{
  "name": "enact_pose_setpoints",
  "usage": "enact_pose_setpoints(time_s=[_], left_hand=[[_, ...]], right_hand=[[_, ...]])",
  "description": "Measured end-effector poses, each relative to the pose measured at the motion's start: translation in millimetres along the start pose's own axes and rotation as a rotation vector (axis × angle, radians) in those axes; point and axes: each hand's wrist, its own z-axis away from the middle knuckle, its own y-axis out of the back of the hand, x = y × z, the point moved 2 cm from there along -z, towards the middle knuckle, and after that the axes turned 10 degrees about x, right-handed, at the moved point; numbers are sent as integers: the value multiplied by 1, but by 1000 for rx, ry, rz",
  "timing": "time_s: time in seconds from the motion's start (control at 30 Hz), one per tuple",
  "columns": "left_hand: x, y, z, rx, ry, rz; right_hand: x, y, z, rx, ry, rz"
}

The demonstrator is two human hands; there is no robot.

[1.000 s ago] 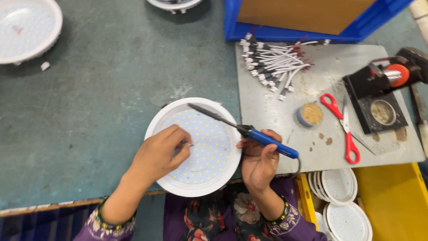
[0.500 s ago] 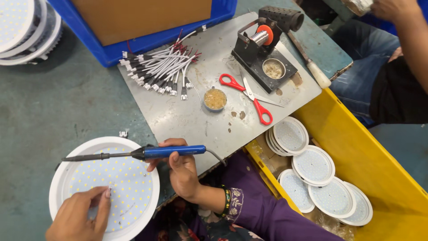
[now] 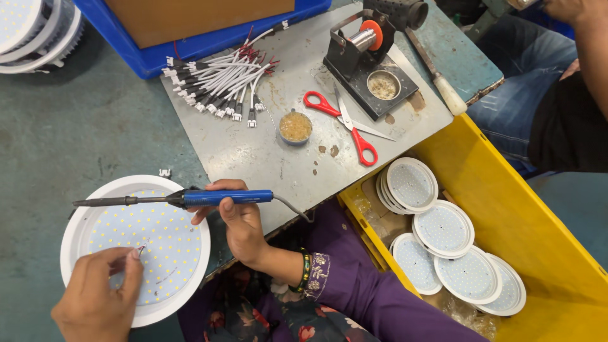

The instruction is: The person uses a soldering iron to attach small components to the surface of circular LED light panels. They repeatedly pick up a panel, solder specific points, and place the panel aside before moving to the next one.

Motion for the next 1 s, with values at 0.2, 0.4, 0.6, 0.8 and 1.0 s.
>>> enact_pose_setpoints(time_s=[0.2,0.4,0.6,0.8,1.0], left_hand=[[-30,-11,10,-80,286,214],[-45,-18,9,-190,503,295],[-31,-15,-1,-228,573,254],[-14,-6,-6,-168,553,354],[-7,0,-17,-63,558,424]], right_hand=[[-3,-1,0,-16,3,15],[-4,-1,0,-13,3,34],[-5,-3,0,-15,-1,20],[-5,-1,-1,19,-5,37],[-4,-3,-5,68,15,45]])
